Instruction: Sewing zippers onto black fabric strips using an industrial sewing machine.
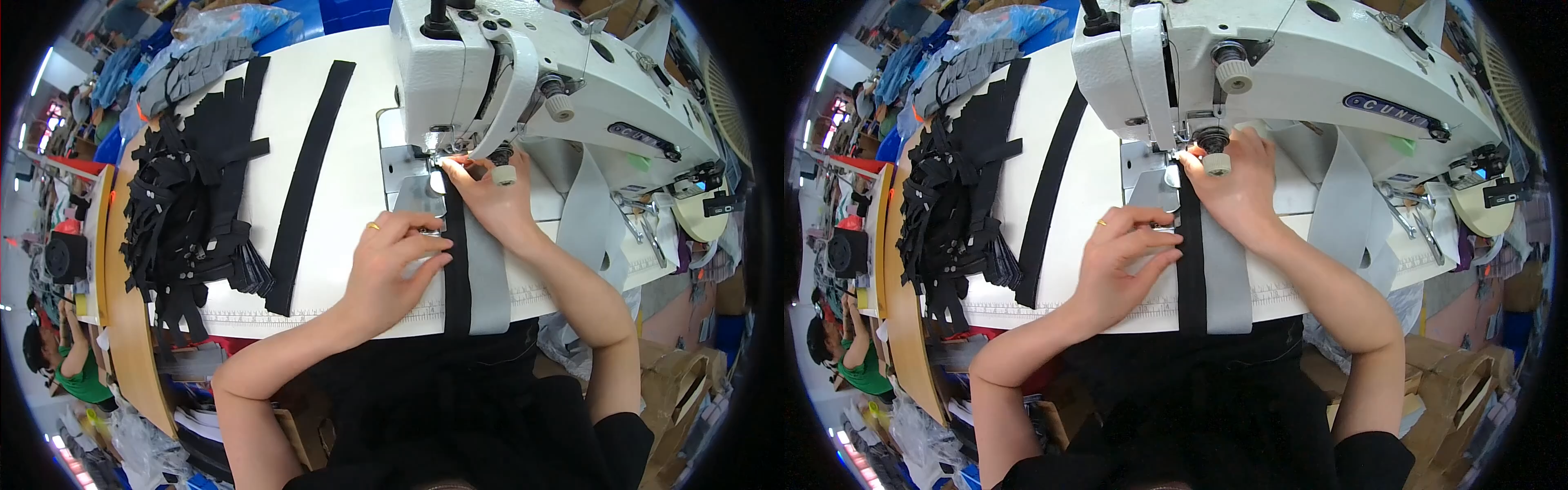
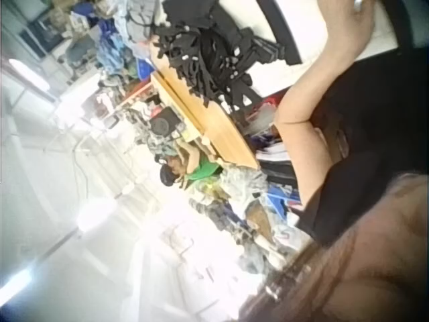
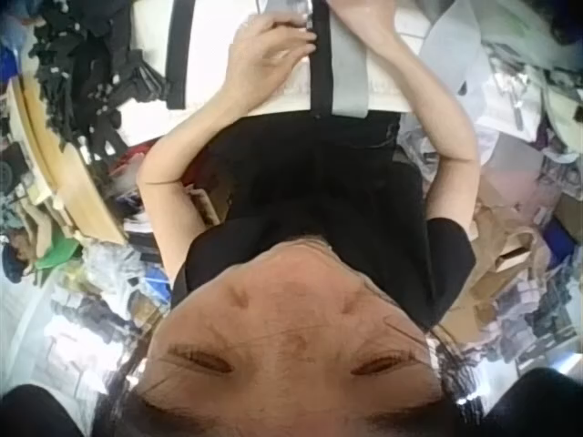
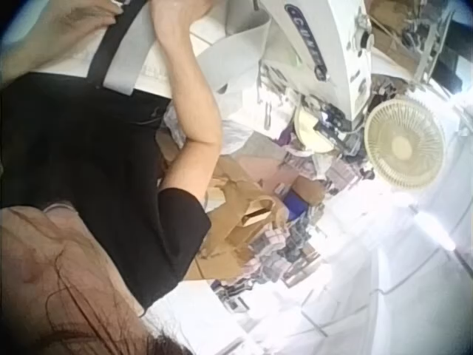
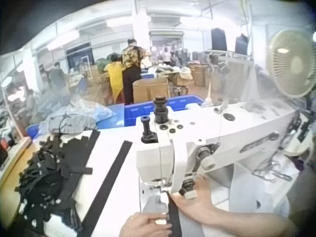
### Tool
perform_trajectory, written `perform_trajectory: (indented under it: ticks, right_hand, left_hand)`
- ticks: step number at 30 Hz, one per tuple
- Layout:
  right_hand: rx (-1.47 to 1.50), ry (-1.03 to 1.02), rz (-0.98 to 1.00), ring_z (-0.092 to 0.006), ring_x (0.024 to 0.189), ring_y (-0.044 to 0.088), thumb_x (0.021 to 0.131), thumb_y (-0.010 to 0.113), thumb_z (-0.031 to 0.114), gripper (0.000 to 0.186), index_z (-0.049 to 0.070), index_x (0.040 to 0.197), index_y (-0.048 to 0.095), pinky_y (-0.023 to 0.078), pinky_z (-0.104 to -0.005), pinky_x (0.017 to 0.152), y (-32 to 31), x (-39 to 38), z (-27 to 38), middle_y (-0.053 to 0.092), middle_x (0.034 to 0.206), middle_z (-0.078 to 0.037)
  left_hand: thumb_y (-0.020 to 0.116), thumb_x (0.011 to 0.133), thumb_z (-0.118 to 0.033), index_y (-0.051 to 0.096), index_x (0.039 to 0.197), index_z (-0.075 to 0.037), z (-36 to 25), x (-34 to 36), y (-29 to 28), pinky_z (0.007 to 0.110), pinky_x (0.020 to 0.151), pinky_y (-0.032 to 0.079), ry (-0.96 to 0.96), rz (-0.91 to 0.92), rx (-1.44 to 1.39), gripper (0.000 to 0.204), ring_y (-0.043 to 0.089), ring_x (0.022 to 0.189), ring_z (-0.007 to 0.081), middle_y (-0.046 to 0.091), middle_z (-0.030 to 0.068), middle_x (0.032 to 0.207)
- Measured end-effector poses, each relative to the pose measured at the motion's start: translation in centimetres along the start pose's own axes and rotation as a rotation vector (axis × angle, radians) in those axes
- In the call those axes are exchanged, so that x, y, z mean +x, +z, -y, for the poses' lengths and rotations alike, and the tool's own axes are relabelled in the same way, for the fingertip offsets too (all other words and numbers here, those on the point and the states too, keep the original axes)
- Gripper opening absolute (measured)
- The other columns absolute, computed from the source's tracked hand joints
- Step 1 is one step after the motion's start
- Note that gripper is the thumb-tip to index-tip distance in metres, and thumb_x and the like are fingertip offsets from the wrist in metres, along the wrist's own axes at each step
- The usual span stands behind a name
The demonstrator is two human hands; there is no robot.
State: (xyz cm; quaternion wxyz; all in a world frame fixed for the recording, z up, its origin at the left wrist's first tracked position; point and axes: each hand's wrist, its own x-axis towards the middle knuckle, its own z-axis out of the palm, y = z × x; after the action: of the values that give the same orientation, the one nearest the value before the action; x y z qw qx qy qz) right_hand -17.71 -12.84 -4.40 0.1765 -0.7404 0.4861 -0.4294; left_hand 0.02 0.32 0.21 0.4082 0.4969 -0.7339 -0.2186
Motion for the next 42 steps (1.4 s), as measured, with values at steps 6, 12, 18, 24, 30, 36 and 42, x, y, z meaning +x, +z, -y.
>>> perform_trajectory:
  ticks: [6, 12, 18, 24, 30, 36, 42]
  right_hand:
    - [-0.128, -0.030, -0.029, -0.0276, 0.094, 0.060, 0.083, 0.083, 0.030, 0.025, 0.010, 0.087, 0.069, 0.041, -0.0426, 0.090, 0.4, 0.0, -0.6, 0.062, 0.083, -0.006]
    - [-0.182, -0.218, -0.068, -0.0272, 0.095, 0.060, 0.084, 0.083, 0.031, 0.025, 0.011, 0.090, 0.069, 0.043, -0.0416, 0.090, 0.0, -0.8, -1.5, 0.063, 0.086, -0.007]
    - [-0.124, 0.080, 0.085, -0.0379, 0.109, 0.057, 0.089, 0.077, 0.032, 0.045, -0.011, 0.100, 0.066, 0.046, -0.0509, 0.094, -3.4, -0.5, 2.7, 0.060, 0.122, -0.020]
    - [-0.447, -0.195, 0.122, -0.0385, 0.116, 0.056, 0.089, 0.075, 0.031, 0.048, -0.010, 0.115, 0.069, 0.046, -0.0503, 0.098, -5.7, -1.1, 3.5, 0.061, 0.126, -0.020]
    - [-0.371, -0.251, 0.090, -0.0374, 0.117, 0.056, 0.088, 0.076, 0.024, 0.037, 0.001, 0.118, 0.072, 0.045, -0.0489, 0.098, -6.3, -2.9, 6.2, 0.063, 0.128, -0.020]
    - [-0.068, -0.269, 0.132, -0.0312, 0.108, 0.062, 0.090, 0.080, 0.026, 0.039, 0.003, 0.121, 0.071, 0.048, -0.0440, 0.094, -4.9, -5.2, 9.6, 0.070, 0.115, -0.014]
    - [0.670, 0.385, 0.375, -0.0110, 0.070, 0.063, 0.096, 0.077, 0.019, 0.022, -0.001, 0.102, 0.069, 0.047, -0.0279, 0.063, -4.6, -7.1, 11.6, 0.071, 0.082, -0.007]
  left_hand:
    - [0.079, 0.091, -0.013, 0.076, 0.106, -0.004, 3.0, 2.4, -7.5, 0.032, 0.077, 0.051, -0.202, -0.141, 0.208, 0.017, 0.066, 0.094, 0.0181, 0.073, 0.0061, 0.107]
    - [0.086, 0.087, -0.030, 0.071, 0.123, 0.000, 7.4, 2.5, -10.0, 0.032, 0.077, 0.052, -0.333, -0.053, 0.579, 0.050, 0.061, 0.089, 0.0204, 0.065, 0.0085, 0.111]
    - [0.089, 0.083, -0.027, 0.071, 0.122, -0.001, 7.5, 2.2, -10.2, 0.030, 0.071, 0.051, -0.468, -0.122, 0.579, 0.051, 0.056, 0.077, 0.0148, 0.064, 0.0061, 0.099]
    - [0.090, 0.082, -0.022, 0.068, 0.118, -0.002, 7.2, 1.7, -9.3, 0.029, 0.066, 0.046, -0.436, -0.173, 0.500, 0.046, 0.050, 0.071, 0.0132, 0.061, 0.0039, 0.092]
    - [0.088, 0.085, -0.019, 0.061, 0.102, -0.003, 7.2, 1.5, -9.4, 0.028, 0.062, 0.043, -0.335, -0.245, 0.509, 0.035, 0.046, 0.066, 0.0101, 0.059, 0.0011, 0.082]
    - [0.061, 0.110, -0.028, 0.054, 0.107, -0.012, 3.3, 1.7, -6.0, 0.019, 0.058, 0.048, -0.603, -0.235, -0.624, 0.017, 0.066, 0.067, 0.0057, 0.078, 0.0114, 0.091]
    - [0.052, 0.113, -0.024, 0.050, 0.140, -0.004, -1.4, 2.2, -2.2, 0.031, 0.082, 0.061, -0.635, -0.291, -1.106, 0.034, 0.072, 0.100, 0.0169, 0.072, 0.0194, 0.126]
